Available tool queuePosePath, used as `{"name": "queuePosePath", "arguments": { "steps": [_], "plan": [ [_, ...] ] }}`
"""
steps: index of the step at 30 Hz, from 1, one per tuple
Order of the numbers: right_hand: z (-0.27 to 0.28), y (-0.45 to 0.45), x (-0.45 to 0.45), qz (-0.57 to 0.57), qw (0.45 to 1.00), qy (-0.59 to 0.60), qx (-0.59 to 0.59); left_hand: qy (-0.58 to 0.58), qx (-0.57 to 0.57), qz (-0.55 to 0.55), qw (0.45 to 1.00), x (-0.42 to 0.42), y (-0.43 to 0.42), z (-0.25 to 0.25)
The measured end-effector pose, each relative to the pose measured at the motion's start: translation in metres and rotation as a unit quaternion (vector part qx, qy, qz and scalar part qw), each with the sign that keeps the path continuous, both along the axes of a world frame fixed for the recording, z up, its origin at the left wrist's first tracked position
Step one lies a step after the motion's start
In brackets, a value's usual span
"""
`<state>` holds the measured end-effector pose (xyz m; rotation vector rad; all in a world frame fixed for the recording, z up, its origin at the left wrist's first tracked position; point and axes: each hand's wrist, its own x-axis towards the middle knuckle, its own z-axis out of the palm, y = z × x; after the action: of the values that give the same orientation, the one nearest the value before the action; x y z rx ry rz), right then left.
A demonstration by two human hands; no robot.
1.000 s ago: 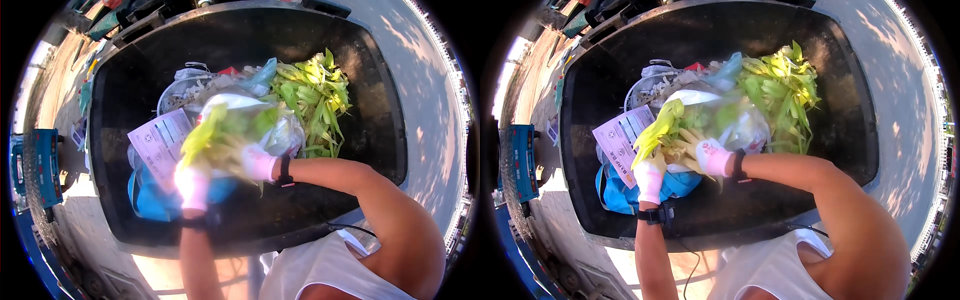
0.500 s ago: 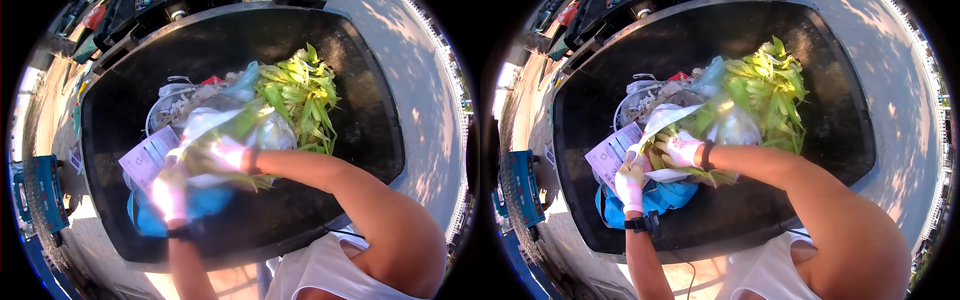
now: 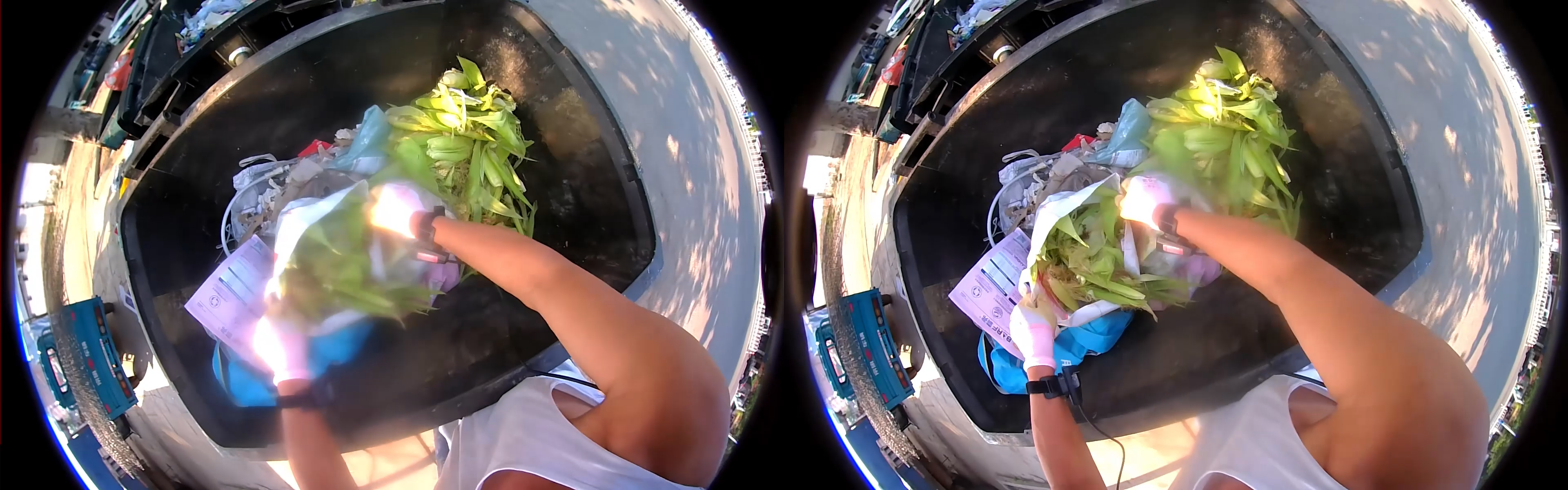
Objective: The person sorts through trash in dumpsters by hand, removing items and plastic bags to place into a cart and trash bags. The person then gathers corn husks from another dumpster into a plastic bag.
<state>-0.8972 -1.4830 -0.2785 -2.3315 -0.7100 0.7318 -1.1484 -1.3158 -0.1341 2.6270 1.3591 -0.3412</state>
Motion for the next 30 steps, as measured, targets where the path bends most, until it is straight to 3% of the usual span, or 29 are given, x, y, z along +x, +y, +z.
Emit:
{"name": "queuePosePath", "arguments": {
  "steps": [2, 5, 6, 8, 10, 12, 13, 14, 16, 18, 20, 21, 23, 26, 28, 30],
  "plan": [
    [0.041, 0.010, -0.014, -0.036, 0.997, 0.018, 0.059, -0.058, -0.013, -0.010, 0.998, -0.021, 0.027, -0.023],
    [0.128, 0.007, -0.024, -0.031, 0.989, 0.040, 0.139, -0.282, -0.094, -0.050, 0.954, -0.056, 0.088, -0.044],
    [0.134, 0.013, -0.025, -0.049, 0.985, -0.004, 0.167, -0.250, -0.053, -0.096, 0.962, -0.052, 0.084, -0.034],
    [0.136, 0.031, -0.013, -0.061, 0.985, 0.098, 0.128, -0.190, 0.041, -0.185, 0.963, -0.042, 0.075, -0.012],
    [0.082, 0.056, -0.009, -0.078, 0.992, 0.079, 0.056, -0.134, 0.030, -0.102, 0.985, -0.022, 0.058, -0.004],
    [0.045, 0.043, -0.015, -0.003, 0.992, 0.079, 0.101, -0.113, 0.012, -0.045, 0.992, -0.010, 0.046, -0.006],
    [0.063, 0.026, -0.006, 0.056, 0.989, 0.125, 0.056, -0.103, 0.001, -0.045, 0.994, -0.012, 0.043, -0.011],
    [0.069, 0.001, 0.001, 0.067, 0.984, 0.138, 0.095, -0.093, -0.011, -0.045, 0.995, -0.009, 0.041, -0.017],
    [0.080, -0.045, 0.022, -0.008, 0.995, 0.018, 0.095, -0.079, -0.027, -0.020, 0.996, -0.002, 0.033, -0.014],
    [0.091, -0.101, 0.067, -0.080, 0.996, -0.041, 0.022, -0.109, -0.049, 0.058, 0.991, 0.010, 0.014, 0.007],
    [0.077, -0.155, 0.111, -0.217, 0.967, -0.130, 0.036, -0.165, -0.039, 0.057, 0.984, 0.007, 0.013, 0.006],
    [0.072, -0.176, 0.136, -0.235, 0.946, -0.218, 0.047, -0.172, -0.042, 0.071, 0.982, 0.010, 0.010, 0.012],
    [0.056, -0.206, 0.193, -0.153, 0.906, -0.394, -0.004, -0.180, -0.042, 0.092, 0.978, 0.011, 0.002, 0.020],
    [0.072, -0.175, 0.227, -0.087, 0.911, -0.395, -0.087, -0.164, 0.006, 0.065, 0.984, 0.008, -0.007, 0.020],
    [0.069, -0.139, 0.244, -0.031, 0.962, -0.253, -0.097, -0.129, 0.093, 0.008, 0.987, 0.005, -0.014, 0.011],
    [0.039, -0.103, 0.253, -0.039, 0.970, -0.202, -0.126, -0.103, 0.078, 0.026, 0.991, 0.021, -0.033, 0.023]
  ]
}}
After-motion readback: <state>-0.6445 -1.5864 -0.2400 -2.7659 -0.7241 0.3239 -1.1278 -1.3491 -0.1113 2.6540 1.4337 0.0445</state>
